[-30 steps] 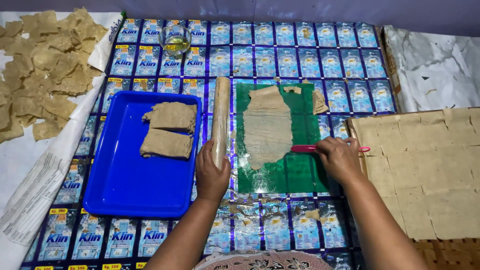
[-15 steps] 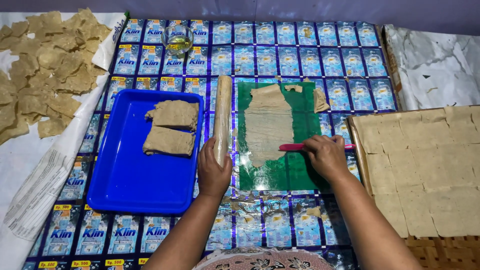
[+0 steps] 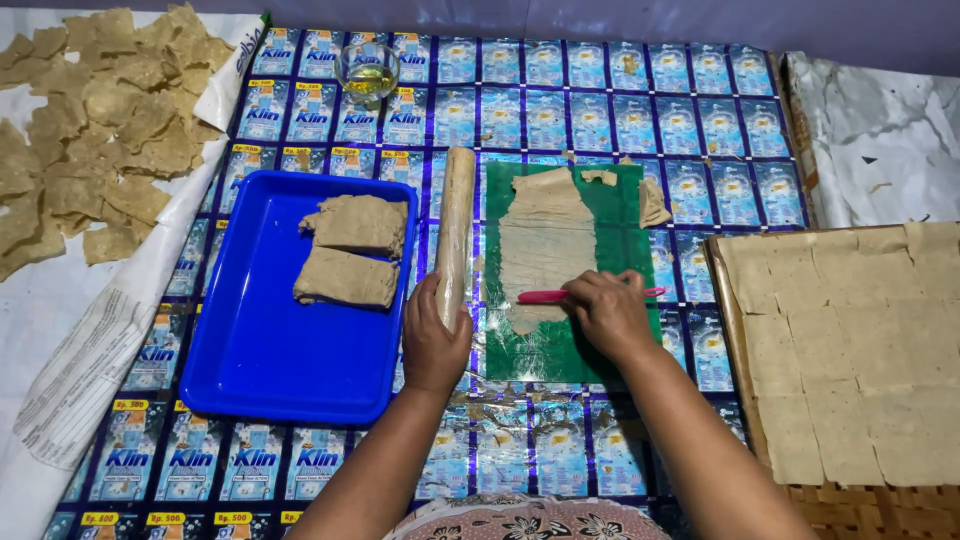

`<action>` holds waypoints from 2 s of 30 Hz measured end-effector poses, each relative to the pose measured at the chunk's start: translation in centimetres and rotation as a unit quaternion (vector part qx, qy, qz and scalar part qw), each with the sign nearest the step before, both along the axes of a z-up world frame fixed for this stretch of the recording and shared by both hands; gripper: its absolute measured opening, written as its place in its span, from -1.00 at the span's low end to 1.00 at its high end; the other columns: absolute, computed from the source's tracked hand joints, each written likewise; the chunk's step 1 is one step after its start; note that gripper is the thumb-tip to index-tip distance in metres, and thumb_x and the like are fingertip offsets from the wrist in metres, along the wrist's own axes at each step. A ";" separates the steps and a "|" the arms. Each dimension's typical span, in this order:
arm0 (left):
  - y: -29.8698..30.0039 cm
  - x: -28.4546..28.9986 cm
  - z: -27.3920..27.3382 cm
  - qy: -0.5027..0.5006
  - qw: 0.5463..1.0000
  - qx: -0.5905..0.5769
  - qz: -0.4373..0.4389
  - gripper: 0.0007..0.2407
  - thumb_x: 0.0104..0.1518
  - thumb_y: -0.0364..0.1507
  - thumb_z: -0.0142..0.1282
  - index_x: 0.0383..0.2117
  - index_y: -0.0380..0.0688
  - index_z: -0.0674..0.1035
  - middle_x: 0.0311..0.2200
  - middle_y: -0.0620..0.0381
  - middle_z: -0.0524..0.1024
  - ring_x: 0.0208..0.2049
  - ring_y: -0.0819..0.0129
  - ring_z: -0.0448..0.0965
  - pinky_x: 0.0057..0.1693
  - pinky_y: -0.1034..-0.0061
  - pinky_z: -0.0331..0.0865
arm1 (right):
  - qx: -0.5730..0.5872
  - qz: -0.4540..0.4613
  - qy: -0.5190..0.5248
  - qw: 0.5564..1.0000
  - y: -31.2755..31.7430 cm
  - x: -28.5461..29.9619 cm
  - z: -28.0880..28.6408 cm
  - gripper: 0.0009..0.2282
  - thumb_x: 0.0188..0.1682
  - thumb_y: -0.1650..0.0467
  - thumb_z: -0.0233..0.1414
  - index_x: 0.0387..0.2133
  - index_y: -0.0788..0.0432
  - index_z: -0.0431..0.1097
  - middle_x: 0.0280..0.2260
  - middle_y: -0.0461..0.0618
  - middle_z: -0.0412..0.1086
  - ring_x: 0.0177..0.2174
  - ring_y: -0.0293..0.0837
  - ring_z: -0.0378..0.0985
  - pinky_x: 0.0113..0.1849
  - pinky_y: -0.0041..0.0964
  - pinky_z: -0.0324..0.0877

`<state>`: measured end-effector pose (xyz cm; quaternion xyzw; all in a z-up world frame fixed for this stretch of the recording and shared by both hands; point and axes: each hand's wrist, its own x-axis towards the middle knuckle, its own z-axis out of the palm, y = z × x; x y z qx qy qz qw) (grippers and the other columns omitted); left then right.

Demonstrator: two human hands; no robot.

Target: Flattening dough with a rolling pin and cutting it into rectangular pastry sheets.

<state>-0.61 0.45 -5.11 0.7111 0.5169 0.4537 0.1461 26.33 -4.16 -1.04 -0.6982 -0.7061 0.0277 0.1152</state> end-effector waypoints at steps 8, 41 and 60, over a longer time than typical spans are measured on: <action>0.2 -0.2 -0.1 -0.005 1.000 0.003 -0.003 -0.55 0.02 -0.43 0.17 0.11 -0.19 0.44 0.07 -0.11 0.46 0.06 -0.07 0.53 0.14 0.15 0.41 | 0.001 -0.040 0.095 0.995 -0.3 -1.5 -0.3 -0.93 -0.10 0.33 0.12 -0.35 -0.14 0.48 -0.30 -0.15 0.50 -0.19 0.01 0.56 -0.08 0.06 0.34; 0.1 -0.2 0.0 -0.009 1.000 -0.022 -0.010 -0.53 0.04 -0.41 0.17 0.14 -0.17 0.43 0.07 -0.12 0.47 0.10 -0.08 0.50 0.18 0.14 0.39 | -0.179 -0.271 0.096 0.941 -4.7 -4.9 -0.1 -0.73 0.10 0.19 -0.24 -0.15 0.09 0.25 -0.40 0.38 0.54 -0.24 0.43 0.61 -0.17 0.30 0.48; 0.4 -0.1 0.6 -0.007 0.999 -0.034 -0.007 -0.55 0.02 -0.43 0.17 0.12 -0.16 0.45 0.07 -0.10 0.48 0.07 -0.07 0.53 0.14 0.15 0.41 | -0.127 -0.258 0.083 0.954 3.1 -1.5 -2.1 -0.74 0.09 0.25 -0.22 -0.14 0.16 0.27 -0.39 0.40 0.52 -0.25 0.42 0.62 -0.18 0.28 0.49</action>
